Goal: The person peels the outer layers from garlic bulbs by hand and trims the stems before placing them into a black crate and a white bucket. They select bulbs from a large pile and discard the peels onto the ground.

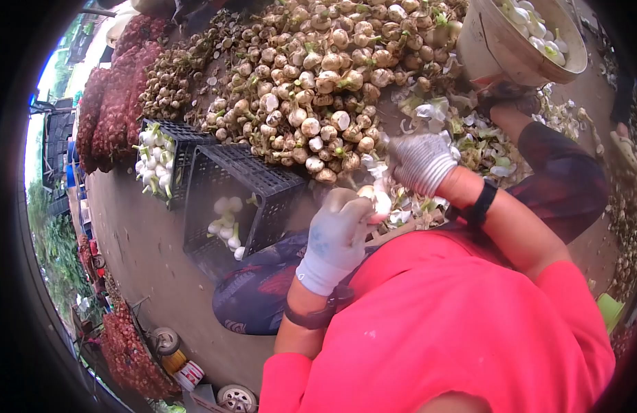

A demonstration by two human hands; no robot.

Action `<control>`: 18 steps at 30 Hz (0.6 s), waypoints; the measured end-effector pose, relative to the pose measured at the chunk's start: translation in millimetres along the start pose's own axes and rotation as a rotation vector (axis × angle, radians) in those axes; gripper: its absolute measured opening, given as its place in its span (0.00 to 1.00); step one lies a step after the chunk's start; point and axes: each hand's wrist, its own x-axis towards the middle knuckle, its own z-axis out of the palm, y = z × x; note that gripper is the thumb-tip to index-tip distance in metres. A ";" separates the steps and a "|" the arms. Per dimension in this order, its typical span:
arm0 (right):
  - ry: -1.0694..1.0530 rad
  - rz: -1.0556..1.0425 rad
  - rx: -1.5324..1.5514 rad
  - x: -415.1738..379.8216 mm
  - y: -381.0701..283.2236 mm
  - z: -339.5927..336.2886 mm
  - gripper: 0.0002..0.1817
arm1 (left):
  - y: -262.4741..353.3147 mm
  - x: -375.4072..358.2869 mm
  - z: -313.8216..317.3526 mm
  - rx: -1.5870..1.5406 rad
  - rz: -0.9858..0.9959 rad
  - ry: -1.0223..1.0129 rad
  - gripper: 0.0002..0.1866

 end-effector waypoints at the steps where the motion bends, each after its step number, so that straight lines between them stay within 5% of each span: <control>1: 0.033 0.039 -0.031 3.5 8.6 5.1 0.09 | -1.5 -6.1 -1.4 -0.003 -0.006 -0.006 0.13; 5: -0.165 0.115 -0.073 13.7 34.6 20.7 0.10 | -2.0 -17.5 -14.9 -0.125 -0.042 0.104 0.15; 9: -0.196 -0.136 0.055 -10.9 9.7 -5.7 0.25 | -1.7 -7.5 -13.5 -0.087 -0.187 0.270 0.12; 12: -0.073 -0.131 0.564 -23.7 -24.1 -25.7 0.20 | -7.3 -0.7 -2.5 0.020 -0.124 0.300 0.12; 16: 0.044 -0.337 0.386 -12.6 -19.3 -8.8 0.06 | -9.3 -2.8 1.8 0.098 0.001 0.181 0.14; 18: 0.164 -0.242 0.162 0.0 -2.4 7.9 0.07 | -9.2 -10.8 -1.3 -0.030 -0.057 0.158 0.14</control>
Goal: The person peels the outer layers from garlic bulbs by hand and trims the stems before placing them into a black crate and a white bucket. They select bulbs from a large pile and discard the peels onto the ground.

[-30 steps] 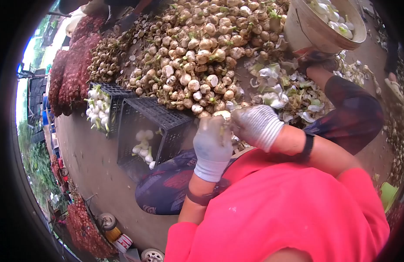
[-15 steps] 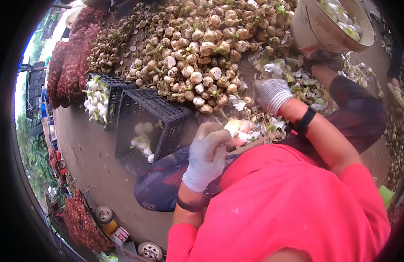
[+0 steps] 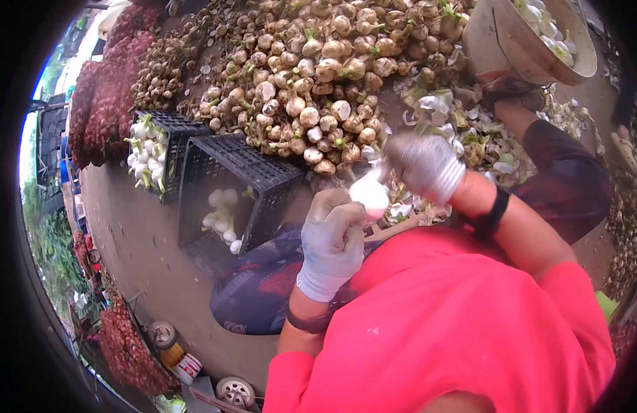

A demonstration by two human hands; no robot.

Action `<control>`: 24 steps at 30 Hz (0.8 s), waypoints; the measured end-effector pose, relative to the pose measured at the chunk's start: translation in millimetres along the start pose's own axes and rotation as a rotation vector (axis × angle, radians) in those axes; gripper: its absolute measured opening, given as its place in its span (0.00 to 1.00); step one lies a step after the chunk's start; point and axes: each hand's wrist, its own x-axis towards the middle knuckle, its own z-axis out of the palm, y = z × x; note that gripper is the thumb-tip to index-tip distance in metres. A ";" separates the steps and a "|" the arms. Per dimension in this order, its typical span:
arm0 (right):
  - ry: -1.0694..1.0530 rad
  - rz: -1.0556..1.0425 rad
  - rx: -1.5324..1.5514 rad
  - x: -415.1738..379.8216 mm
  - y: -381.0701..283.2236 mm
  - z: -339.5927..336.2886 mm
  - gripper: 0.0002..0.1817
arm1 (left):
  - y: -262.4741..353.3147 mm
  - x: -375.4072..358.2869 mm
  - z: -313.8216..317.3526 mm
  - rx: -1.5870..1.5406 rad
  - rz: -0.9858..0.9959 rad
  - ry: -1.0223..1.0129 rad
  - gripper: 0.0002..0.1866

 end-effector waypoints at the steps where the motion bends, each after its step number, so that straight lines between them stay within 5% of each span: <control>1: 0.050 0.070 -0.069 2.7 22.0 15.5 0.06 | 0.1 -3.7 -2.8 -0.120 -0.059 -0.023 0.14; 3: -0.060 0.294 -0.221 10.3 49.8 21.9 0.08 | 1.8 -6.7 -10.0 -0.055 -0.038 -0.005 0.13; 5: -0.452 0.411 -0.388 0.7 84.1 29.9 0.11 | 9.9 -7.8 -24.2 -0.107 -0.043 0.059 0.13; 7: -0.743 0.423 -0.368 -5.3 70.6 14.5 0.29 | 3.5 -19.5 -52.8 -0.125 -0.076 0.199 0.10; 9: -0.335 0.118 -0.088 -20.8 61.8 25.1 0.36 | -10.1 -30.8 -76.2 -0.359 -0.226 0.299 0.05; 11: -0.184 -0.166 0.228 2.4 1.9 4.9 0.37 | -14.3 -22.9 -69.1 -0.711 -0.322 0.196 0.05; 13: -0.238 -0.345 0.716 19.0 -48.6 -5.4 0.32 | -12.8 -11.1 -38.8 -0.839 -0.412 0.159 0.08; 15: -0.280 -0.251 0.668 11.2 -58.3 0.3 0.27 | -24.0 -7.2 -23.5 -1.182 -0.506 0.181 0.07; 17: -0.478 -0.034 0.625 15.2 -50.6 -8.8 0.19 | -20.3 -2.9 -29.6 -1.169 -0.506 0.317 0.05; 19: -0.477 -0.217 0.376 9.3 -27.9 7.1 0.16 | -13.1 3.1 -64.3 -0.867 -0.369 0.514 0.04; 21: -0.616 -0.046 0.238 7.9 1.8 13.7 0.17 | -17.4 -2.2 -123.7 -0.637 -0.287 0.496 0.06; 22: -0.646 -0.010 0.039 8.2 22.2 17.7 0.16 | -33.8 -16.8 -150.1 -0.262 -0.406 0.606 0.08; 24: -0.661 0.196 -0.139 6.6 45.7 11.7 0.19 | -43.4 11.3 -118.0 -0.074 -0.460 0.574 0.08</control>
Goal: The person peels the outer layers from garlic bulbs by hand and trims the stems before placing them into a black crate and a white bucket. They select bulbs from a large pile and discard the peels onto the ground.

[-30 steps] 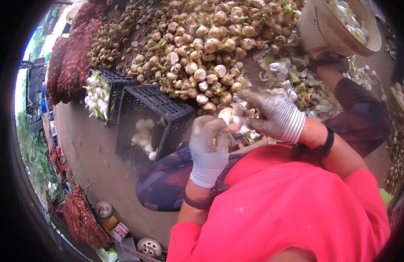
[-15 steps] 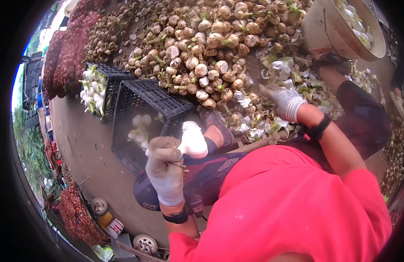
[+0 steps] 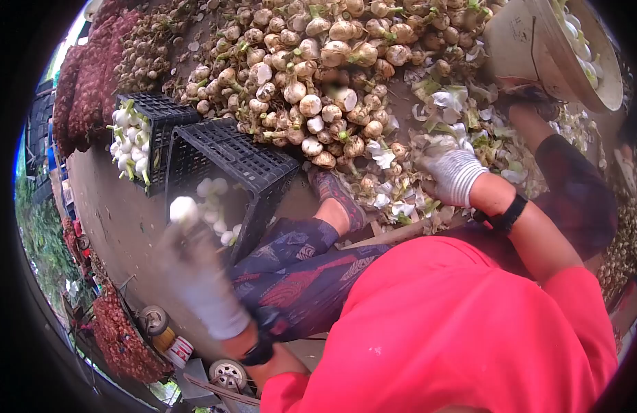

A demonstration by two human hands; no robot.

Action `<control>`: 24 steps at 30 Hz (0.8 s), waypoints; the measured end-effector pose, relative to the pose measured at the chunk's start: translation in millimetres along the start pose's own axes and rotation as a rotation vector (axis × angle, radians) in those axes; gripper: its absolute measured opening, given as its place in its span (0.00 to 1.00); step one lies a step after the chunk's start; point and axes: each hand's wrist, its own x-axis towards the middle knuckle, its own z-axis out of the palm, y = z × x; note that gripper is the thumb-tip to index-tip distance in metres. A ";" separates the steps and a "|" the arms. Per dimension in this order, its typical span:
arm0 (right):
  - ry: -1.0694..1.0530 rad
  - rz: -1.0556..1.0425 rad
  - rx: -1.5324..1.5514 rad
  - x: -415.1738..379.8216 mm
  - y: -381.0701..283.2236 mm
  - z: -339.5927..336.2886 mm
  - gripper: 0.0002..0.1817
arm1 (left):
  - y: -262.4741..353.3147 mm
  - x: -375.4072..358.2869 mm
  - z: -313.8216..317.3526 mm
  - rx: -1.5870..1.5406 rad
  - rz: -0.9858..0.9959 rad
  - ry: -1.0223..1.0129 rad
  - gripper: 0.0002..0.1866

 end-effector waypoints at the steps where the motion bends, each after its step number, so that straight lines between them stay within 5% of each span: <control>1: 0.041 0.030 -0.119 0.4 9.5 3.4 0.25 | -2.0 4.0 29.3 0.193 0.011 0.005 0.09; 3: 0.337 0.063 -0.123 -0.7 21.9 18.7 0.28 | -39.1 -8.1 104.9 0.567 -0.087 -0.287 0.21; 4: 0.338 0.070 -0.125 -2.0 23.3 16.9 0.28 | -92.2 -15.3 153.7 0.206 -0.497 -0.358 0.28; 5: 0.386 0.099 -0.055 -3.2 22.0 13.0 0.27 | -151.9 -32.1 200.4 0.458 -0.440 -0.308 0.33; 6: 0.441 0.131 0.016 -6.1 19.6 8.6 0.25 | -203.5 -41.1 241.2 0.493 -0.592 -0.338 0.37; 7: 0.459 0.143 0.014 -13.0 15.3 4.1 0.25 | -207.2 -34.9 270.2 0.726 -0.713 -0.303 0.34; 8: 0.395 0.170 0.147 -19.7 10.7 -1.9 0.25 | -212.2 -27.0 275.2 0.502 -0.815 -0.382 0.32; 9: 0.349 0.206 0.268 -23.1 11.7 -9.5 0.25 | -223.7 -34.5 292.2 0.503 -0.779 -0.164 0.32; 11: 0.438 0.202 0.316 -26.2 11.3 3.1 0.21 | -201.1 -33.7 283.9 0.523 -0.595 -0.292 0.33; 13: 0.356 0.280 1.079 -9.5 15.5 16.2 0.18 | -189.4 -24.8 273.4 0.539 -0.493 -0.216 0.33; 14: 0.502 0.176 0.985 7.1 22.5 30.9 0.20 | -171.3 -20.5 261.8 0.511 -0.428 -0.343 0.32; 15: 0.351 0.264 0.796 7.0 16.7 10.7 0.23 | -152.4 -28.0 243.5 0.498 -0.386 -0.478 0.32; 17: 0.542 0.135 0.971 24.5 4.6 28.4 0.25 | -89.9 -41.5 216.2 0.564 -0.204 -0.554 0.28; 19: 0.371 0.038 0.761 18.2 -17.4 8.4 0.25 | -58.1 -54.5 190.1 0.655 0.086 -0.685 0.29; 20: 0.375 -0.010 0.881 7.2 -32.4 5.2 0.23 | -43.4 -61.1 177.9 0.668 0.095 -0.674 0.29; 22: 0.432 -0.032 0.914 -3.7 -41.5 3.9 0.21 | -16.7 -72.7 160.0 0.514 0.501 -0.373 0.26; 24: 0.481 -0.004 1.059 -12.4 -45.8 4.6 0.16 | -5.1 -79.6 149.9 0.392 0.477 -0.377 0.27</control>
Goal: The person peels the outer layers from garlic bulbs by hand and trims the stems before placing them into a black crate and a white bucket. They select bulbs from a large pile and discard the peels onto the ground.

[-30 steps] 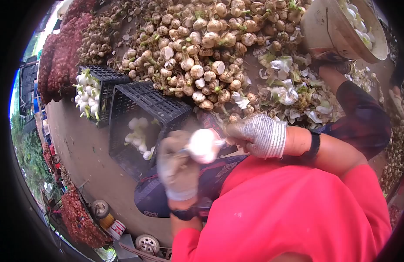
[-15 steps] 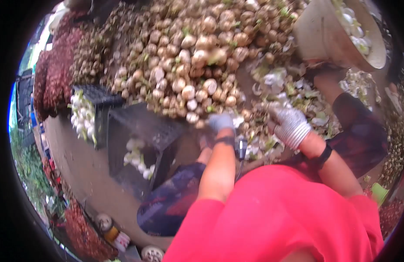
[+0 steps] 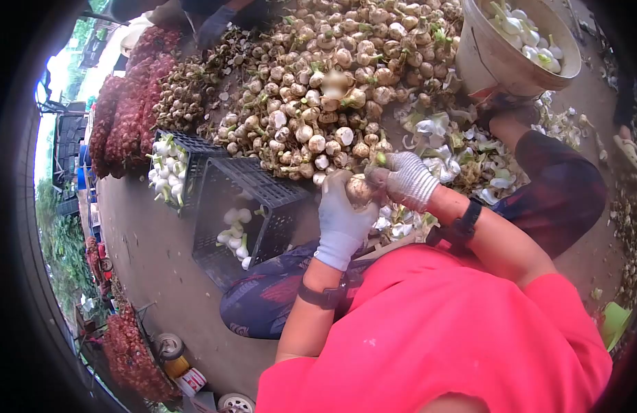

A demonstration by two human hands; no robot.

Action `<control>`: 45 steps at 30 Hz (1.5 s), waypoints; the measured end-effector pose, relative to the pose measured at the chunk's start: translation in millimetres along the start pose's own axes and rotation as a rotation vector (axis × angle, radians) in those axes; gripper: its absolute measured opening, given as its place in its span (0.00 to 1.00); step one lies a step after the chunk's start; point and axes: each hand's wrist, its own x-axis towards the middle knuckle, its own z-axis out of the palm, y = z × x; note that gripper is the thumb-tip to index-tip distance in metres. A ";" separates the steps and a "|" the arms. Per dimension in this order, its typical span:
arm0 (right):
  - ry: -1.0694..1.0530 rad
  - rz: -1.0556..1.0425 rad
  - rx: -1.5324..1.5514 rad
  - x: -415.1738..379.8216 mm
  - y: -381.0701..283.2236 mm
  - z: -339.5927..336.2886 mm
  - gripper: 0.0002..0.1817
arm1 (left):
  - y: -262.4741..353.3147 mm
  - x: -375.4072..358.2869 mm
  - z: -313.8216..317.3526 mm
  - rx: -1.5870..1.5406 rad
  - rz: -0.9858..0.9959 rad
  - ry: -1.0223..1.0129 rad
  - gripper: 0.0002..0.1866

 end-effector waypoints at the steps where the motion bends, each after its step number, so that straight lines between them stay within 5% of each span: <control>1: 0.002 -0.012 -0.007 -11.3 -11.0 -2.5 0.16 | 6.7 -3.7 -7.9 -0.124 -0.020 0.008 0.29; 3: -0.093 0.167 0.275 -32.7 -37.1 -15.2 0.13 | 17.7 -7.7 -23.5 -0.142 0.118 0.067 0.30; 15: -0.275 -0.058 0.163 -78.3 -63.6 -26.1 0.11 | 28.3 -32.6 -55.7 -0.211 0.338 0.092 0.32; 17: -0.276 -0.128 0.155 -77.2 -55.7 -26.0 0.11 | 23.8 -39.2 -54.9 -0.655 0.005 -0.088 0.34; 18: -0.330 -0.111 0.293 -75.2 -53.7 -25.9 0.11 | 41.6 -35.7 -65.2 -0.918 -0.360 -0.230 0.35; 19: -0.382 -0.093 0.433 -73.9 -54.1 -24.8 0.11 | 40.6 -37.1 -61.9 -0.914 -0.365 -0.226 0.35; 22: -0.375 0.086 0.504 -73.5 -53.3 -27.2 0.11 | 26.8 -40.7 -47.9 -1.805 -0.441 -0.358 0.33; 25: -0.571 -0.019 0.847 -58.8 -24.6 -27.4 0.14 | 21.5 -34.9 -42.9 -1.514 -0.456 -0.198 0.31; 26: -0.458 0.199 1.133 -57.8 -18.5 -29.1 0.15 | 24.6 -32.9 -45.4 -1.388 -0.433 -0.186 0.31; 31: -0.454 0.170 0.592 -60.8 -24.4 -25.8 0.14 | 14.1 -32.3 -42.8 -0.722 -0.172 -0.234 0.29; 33: -0.322 0.147 0.578 -58.9 -19.1 -23.8 0.13 | 5.6 -30.7 -39.5 -1.033 -0.356 -0.406 0.30; 35: -0.349 0.167 0.599 -62.2 -20.1 -25.9 0.13 | 12.0 -22.5 -29.9 -1.926 -0.637 -0.636 0.33; 36: -0.397 0.223 0.861 -63.0 -16.1 -23.5 0.13 | 11.8 -19.7 -25.2 -2.096 -0.690 -0.683 0.35; 38: -0.423 0.271 1.166 -66.8 -14.8 -29.5 0.15 | 8.6 -15.0 -22.0 -1.811 -0.647 -0.583 0.34; 39: -0.278 0.302 1.194 -65.3 -12.9 -26.7 0.12 | 17.4 -13.1 -25.8 -1.536 -0.461 -0.338 0.32; 41: -0.194 0.164 0.842 -65.8 -14.3 -33.7 0.11 | 4.3 -12.2 -39.3 -0.682 -0.385 -0.022 0.27; 44: -0.068 0.003 0.449 -68.3 -38.0 -9.4 0.12 | 39.2 -19.6 -40.1 -0.087 0.021 0.072 0.20; 45: -0.029 -0.218 0.249 -63.5 -19.8 -1.7 0.10 | 38.1 -20.4 -26.2 0.010 0.113 0.121 0.17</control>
